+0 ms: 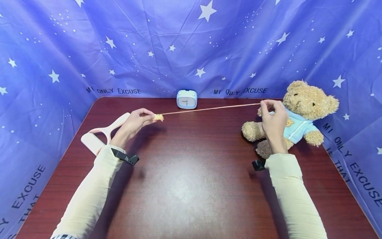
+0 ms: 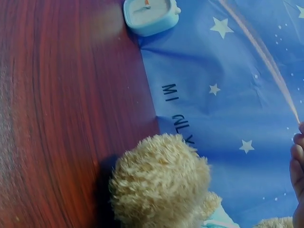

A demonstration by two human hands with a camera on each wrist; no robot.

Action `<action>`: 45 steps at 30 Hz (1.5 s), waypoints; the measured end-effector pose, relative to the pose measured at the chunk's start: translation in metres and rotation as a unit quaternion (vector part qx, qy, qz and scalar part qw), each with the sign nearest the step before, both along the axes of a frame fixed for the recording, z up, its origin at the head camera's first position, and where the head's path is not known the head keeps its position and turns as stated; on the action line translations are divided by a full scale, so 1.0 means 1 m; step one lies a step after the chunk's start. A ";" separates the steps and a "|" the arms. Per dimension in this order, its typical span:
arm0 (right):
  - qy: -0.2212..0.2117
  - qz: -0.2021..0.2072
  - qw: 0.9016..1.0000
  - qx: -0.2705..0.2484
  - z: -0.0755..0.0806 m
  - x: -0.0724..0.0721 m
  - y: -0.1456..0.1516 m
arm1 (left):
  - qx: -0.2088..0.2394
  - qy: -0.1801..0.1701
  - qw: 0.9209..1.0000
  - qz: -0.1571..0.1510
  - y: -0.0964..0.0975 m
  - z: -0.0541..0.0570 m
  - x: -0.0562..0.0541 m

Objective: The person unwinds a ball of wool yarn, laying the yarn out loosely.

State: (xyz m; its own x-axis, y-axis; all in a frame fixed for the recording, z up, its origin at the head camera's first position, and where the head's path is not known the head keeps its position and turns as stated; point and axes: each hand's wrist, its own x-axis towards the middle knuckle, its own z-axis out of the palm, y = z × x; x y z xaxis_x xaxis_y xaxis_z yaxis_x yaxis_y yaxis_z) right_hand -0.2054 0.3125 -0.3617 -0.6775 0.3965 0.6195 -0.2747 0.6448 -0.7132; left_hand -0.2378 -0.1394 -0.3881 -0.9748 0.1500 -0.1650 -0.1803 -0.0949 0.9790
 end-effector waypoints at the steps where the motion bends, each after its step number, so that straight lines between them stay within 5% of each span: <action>1: 0.003 -0.005 1.000 0.002 0.001 0.000 0.001 | -0.001 -0.001 1.000 0.000 0.000 0.000 0.000; 28: -0.008 -0.086 0.996 -0.027 0.007 0.005 0.022 | -0.009 -0.003 1.000 0.025 -0.010 0.000 -0.001; 38: -0.072 -0.017 0.996 0.051 -0.001 0.011 0.007 | -0.001 -0.002 1.000 0.021 -0.009 0.002 0.000; 45: -0.119 0.079 0.981 0.129 -0.010 0.015 -0.015 | 0.005 0.014 1.000 -0.001 0.002 0.011 0.004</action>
State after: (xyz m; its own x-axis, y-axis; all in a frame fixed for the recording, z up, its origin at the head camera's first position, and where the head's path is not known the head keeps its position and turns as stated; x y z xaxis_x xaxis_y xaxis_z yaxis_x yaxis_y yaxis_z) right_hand -0.1902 0.2979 -0.3722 -0.8553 0.1251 0.5028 -0.2322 0.7750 -0.5877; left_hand -0.2336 -0.1373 -0.3770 -0.9787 0.1541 -0.1353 -0.1523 -0.1039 0.9829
